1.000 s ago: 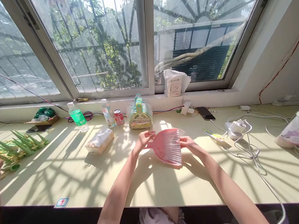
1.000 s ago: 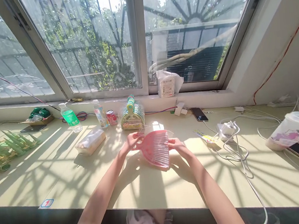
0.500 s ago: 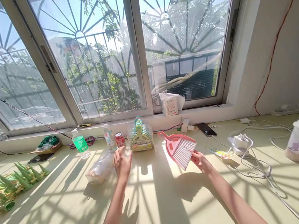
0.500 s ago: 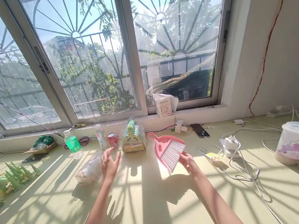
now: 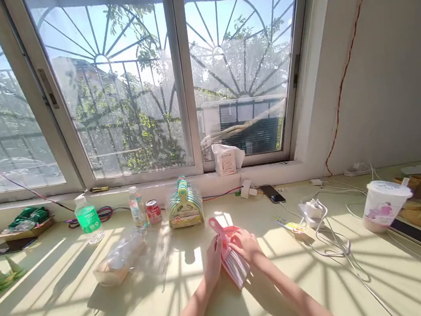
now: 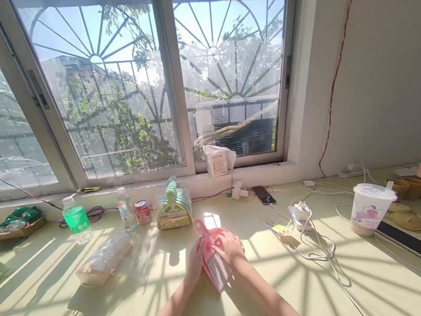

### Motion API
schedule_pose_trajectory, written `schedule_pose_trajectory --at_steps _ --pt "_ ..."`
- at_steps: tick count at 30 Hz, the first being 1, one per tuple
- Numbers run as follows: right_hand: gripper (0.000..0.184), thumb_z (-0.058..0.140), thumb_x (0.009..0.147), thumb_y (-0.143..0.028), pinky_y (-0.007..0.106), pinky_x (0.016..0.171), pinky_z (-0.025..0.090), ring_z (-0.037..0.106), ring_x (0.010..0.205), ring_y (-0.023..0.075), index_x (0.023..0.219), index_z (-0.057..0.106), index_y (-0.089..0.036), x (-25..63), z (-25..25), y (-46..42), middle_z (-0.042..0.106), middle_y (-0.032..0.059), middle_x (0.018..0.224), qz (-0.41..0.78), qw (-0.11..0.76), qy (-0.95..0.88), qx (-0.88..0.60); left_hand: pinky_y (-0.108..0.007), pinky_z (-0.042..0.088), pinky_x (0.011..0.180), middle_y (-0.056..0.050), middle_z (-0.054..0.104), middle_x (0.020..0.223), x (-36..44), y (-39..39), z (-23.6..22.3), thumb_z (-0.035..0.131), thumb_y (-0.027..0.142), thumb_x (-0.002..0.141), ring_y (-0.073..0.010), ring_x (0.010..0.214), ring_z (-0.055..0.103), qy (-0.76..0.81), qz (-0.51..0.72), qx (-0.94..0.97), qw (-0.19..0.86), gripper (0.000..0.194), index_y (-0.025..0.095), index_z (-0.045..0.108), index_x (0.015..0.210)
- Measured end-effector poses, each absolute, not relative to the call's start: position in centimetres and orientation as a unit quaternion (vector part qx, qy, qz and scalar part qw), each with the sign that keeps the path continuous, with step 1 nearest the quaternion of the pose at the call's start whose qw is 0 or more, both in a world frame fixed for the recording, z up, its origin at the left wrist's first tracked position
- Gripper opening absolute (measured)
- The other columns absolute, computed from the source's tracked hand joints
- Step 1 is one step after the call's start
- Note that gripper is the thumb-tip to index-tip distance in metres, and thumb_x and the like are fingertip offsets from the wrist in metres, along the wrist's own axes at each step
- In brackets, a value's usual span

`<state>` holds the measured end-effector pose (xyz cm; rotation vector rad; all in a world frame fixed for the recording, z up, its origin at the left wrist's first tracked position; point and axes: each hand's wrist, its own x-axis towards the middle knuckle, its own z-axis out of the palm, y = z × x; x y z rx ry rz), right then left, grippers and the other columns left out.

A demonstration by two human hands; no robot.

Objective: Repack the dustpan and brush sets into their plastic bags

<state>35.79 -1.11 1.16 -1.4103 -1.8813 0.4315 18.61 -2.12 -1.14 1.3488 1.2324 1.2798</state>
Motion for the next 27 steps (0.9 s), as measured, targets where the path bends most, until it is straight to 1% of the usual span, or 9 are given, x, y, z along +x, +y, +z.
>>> schedule_pose_trajectory --at_steps 2,5,10,14,16,19,21,24,27 --pt "0.005 0.065 0.093 -0.032 0.055 0.108 0.055 0.074 0.121 0.0402 0.093 0.069 -0.029 33.8 0.8 -1.4 0.081 0.0149 0.120 0.135 0.310 -0.766 -0.546 -0.059 0.054 0.120 -0.018 0.082 0.125 18.6 -2.5 -1.1 0.045 0.089 0.088 -0.0401 0.127 0.077 0.484 0.523 0.553 0.431 0.065 0.035 0.078 0.103" --pt "0.013 0.064 0.089 -0.025 0.049 0.101 0.057 0.076 0.112 0.0381 0.099 0.070 -0.029 32.6 1.0 -1.8 0.081 0.0141 0.115 0.114 0.313 -0.761 -0.556 -0.056 0.055 0.119 -0.018 0.083 0.124 18.3 -2.8 -0.8 0.042 0.083 0.093 -0.0390 0.129 0.077 0.471 0.524 0.575 0.416 0.058 0.040 0.080 0.102" --pt "0.014 0.064 0.076 -0.023 0.041 0.076 0.053 0.072 0.082 0.0297 0.085 0.055 -0.030 34.2 3.1 -1.9 0.073 0.0037 0.087 0.187 0.380 -0.693 -0.584 -0.052 0.062 0.106 -0.022 0.083 0.123 18.3 -3.6 0.6 0.042 0.076 0.100 -0.0385 0.114 0.081 0.466 0.471 0.628 0.409 0.061 0.031 0.080 0.115" --pt "0.027 0.064 0.066 -0.022 0.033 0.066 0.043 0.061 0.069 0.0219 0.080 0.042 -0.030 36.2 4.8 -2.1 0.059 -0.0038 0.074 0.220 0.396 -0.661 -0.598 -0.046 0.060 0.100 -0.014 0.084 0.125 19.4 -4.7 2.1 0.042 0.068 0.105 -0.0343 0.109 0.079 0.451 0.462 0.661 0.382 0.055 0.030 0.077 0.124" --pt "0.030 0.064 0.064 -0.020 0.031 0.065 0.042 0.060 0.069 0.0209 0.078 0.038 -0.030 36.8 5.2 -2.4 0.057 -0.0045 0.072 0.232 0.401 -0.652 -0.600 -0.043 0.058 0.095 -0.009 0.084 0.119 20.0 -5.0 2.6 0.045 0.064 0.106 -0.0320 0.103 0.077 0.449 0.461 0.668 0.375 0.049 0.031 0.077 0.122" --pt "0.029 0.064 0.068 -0.019 0.030 0.066 0.043 0.063 0.072 0.0219 0.079 0.040 -0.030 37.0 5.4 -3.0 0.061 -0.0028 0.074 0.216 0.385 -0.643 -0.626 -0.038 0.055 0.087 -0.008 0.082 0.103 20.6 -4.9 2.8 0.048 0.053 0.106 -0.0286 0.089 0.072 0.448 0.450 0.681 0.364 0.035 0.030 0.074 0.106" --pt "0.024 0.067 0.074 -0.019 0.031 0.071 0.046 0.069 0.080 0.0242 0.084 0.048 -0.029 36.5 5.6 -3.6 0.069 0.0007 0.082 0.181 0.360 -0.632 -0.661 -0.037 0.053 0.083 -0.008 0.079 0.095 20.7 -4.8 2.9 0.049 0.043 0.106 -0.0265 0.081 0.067 0.450 0.451 0.686 0.352 0.027 0.027 0.070 0.098" --pt "0.020 0.073 0.086 -0.026 0.037 0.090 0.052 0.073 0.109 0.0320 0.104 0.063 -0.026 35.2 6.1 -4.6 0.079 0.0121 0.108 0.105 0.332 -0.636 -0.688 -0.035 0.051 0.080 -0.007 0.072 0.090 20.4 -4.6 3.7 0.055 0.032 0.104 -0.0236 0.076 0.062 0.465 0.469 0.682 0.313 0.015 0.025 0.066 0.096" --pt "0.026 0.071 0.098 -0.030 0.042 0.103 0.051 0.070 0.130 0.0354 0.122 0.070 -0.022 33.8 6.4 -5.0 0.078 0.0198 0.130 0.068 0.303 -0.658 -0.686 -0.032 0.049 0.080 -0.004 0.064 0.085 19.7 -4.5 4.6 0.063 0.025 0.100 -0.0229 0.077 0.061 0.488 0.472 0.676 0.288 0.005 0.024 0.065 0.096"
